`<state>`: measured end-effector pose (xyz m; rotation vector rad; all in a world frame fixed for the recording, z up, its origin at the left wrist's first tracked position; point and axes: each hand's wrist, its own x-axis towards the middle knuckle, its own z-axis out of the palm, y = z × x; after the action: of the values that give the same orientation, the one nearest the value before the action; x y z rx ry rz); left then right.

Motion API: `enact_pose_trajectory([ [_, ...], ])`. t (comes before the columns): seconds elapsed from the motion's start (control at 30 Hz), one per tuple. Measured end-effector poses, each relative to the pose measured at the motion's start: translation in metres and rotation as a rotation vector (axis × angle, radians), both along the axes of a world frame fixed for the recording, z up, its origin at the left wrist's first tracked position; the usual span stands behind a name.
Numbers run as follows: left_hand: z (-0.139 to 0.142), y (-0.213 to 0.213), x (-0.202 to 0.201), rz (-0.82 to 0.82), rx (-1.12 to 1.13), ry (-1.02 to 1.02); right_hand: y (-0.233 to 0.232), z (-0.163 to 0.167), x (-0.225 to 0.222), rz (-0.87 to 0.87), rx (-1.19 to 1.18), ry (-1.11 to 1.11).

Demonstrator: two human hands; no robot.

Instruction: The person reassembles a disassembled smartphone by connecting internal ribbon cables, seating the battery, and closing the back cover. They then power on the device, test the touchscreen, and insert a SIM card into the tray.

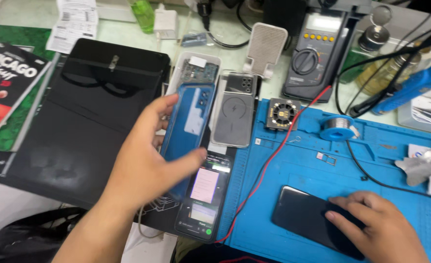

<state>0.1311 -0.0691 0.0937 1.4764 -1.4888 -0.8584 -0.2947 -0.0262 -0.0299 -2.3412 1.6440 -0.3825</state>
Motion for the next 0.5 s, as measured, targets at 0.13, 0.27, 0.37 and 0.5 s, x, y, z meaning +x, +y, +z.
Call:
enact_pose_trajectory([
  [0.13, 0.01, 0.018, -0.037, -0.107, -0.246, -0.372, 0.001, 0.026, 0.024, -0.174, 0.109, -0.095],
  [0.27, 0.017, 0.024, -0.081, -0.307, -0.369, -0.5, 0.007, 0.046, 0.036, -0.063, 0.111, -0.591],
  [0.37, 0.025, 0.028, -0.105, -0.501, -0.468, -0.488, 0.018, 0.049, 0.042, -0.018, 0.193, -0.93],
  [0.5, 0.028, 0.04, -0.13, -0.443, -0.61, -0.524, 0.027, 0.051, 0.045, 0.041, -0.026, -0.952],
])
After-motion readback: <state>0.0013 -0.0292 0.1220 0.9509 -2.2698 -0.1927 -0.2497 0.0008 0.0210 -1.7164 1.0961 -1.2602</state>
